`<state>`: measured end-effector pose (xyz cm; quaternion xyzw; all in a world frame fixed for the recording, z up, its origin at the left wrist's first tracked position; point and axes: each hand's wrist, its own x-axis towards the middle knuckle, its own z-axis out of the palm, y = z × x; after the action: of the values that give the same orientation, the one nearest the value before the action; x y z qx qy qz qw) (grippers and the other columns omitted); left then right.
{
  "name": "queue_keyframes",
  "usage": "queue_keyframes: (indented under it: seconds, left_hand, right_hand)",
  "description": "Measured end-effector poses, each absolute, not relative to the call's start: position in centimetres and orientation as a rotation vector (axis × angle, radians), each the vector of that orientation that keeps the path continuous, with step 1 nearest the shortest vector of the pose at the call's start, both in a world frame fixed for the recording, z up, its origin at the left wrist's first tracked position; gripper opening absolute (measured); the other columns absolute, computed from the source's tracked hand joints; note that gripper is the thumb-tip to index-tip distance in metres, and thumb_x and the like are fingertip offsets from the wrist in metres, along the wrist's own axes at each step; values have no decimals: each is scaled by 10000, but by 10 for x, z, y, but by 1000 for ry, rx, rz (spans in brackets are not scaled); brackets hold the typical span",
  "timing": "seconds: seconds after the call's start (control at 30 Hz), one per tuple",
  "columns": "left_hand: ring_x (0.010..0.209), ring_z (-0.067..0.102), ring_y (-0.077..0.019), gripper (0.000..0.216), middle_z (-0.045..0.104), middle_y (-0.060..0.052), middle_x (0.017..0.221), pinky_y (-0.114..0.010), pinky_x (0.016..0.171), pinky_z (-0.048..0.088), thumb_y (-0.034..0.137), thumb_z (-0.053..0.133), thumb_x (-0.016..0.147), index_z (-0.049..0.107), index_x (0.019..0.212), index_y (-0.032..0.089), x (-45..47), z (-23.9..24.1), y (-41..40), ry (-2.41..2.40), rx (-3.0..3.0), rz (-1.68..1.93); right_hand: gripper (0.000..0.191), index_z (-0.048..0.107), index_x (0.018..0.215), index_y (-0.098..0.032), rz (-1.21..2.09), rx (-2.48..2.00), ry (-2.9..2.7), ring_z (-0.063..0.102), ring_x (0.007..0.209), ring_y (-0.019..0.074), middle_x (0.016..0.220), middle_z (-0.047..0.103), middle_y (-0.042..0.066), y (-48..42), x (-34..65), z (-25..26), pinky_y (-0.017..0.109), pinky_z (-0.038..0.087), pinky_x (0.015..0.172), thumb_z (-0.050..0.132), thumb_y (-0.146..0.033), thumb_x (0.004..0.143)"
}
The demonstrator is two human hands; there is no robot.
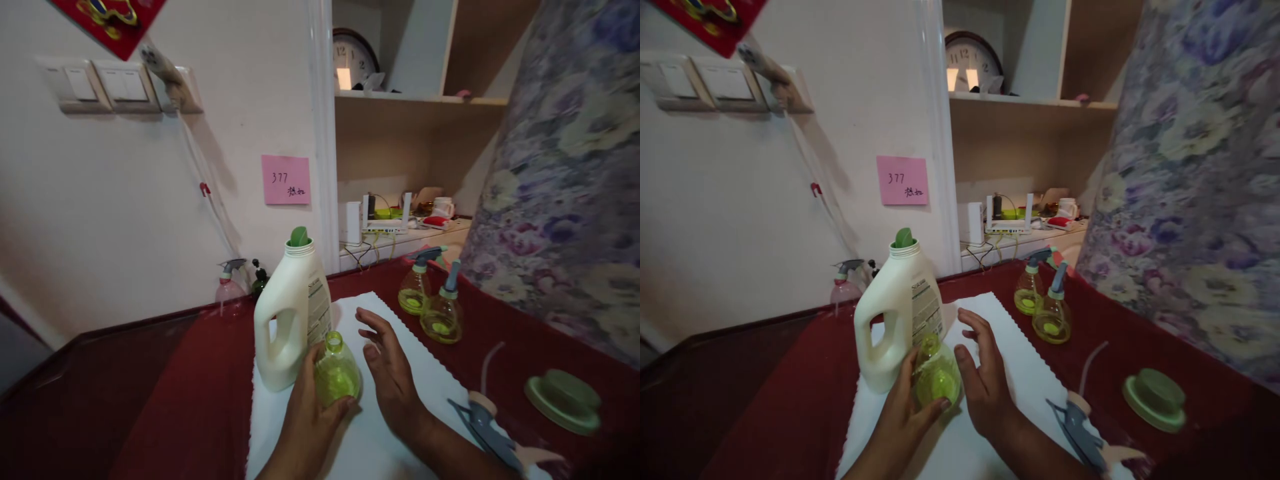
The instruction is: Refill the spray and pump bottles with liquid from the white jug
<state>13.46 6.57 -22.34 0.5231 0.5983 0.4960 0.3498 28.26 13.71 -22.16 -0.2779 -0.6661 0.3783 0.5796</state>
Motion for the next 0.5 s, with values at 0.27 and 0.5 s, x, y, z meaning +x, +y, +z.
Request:
queue_keyframes:
  seconds: [0.27,0.5]
  left_hand:
    - [1520,283,-343,800,353,-176,1626,-535,1262,187,295,697,787,327,1488,187,129,-232,70,1600,1430,1265]
    - [1506,306,-351,792,397,-175,1599,-540,1256,184,280,676,765,343,1477,185,127,-241,73,1607,1440,1289]
  right_hand:
    - [297,642,1196,-326,682,-840,-1789,680,1065,290,1149,721,65,121,342,-159,455,566,922,565,-492,962]
    - [505,774,1163,-342,-23,-1342,-2216,728,1010,473,1215,756,146,130,451,-241,671,616,774,701,-619,747]
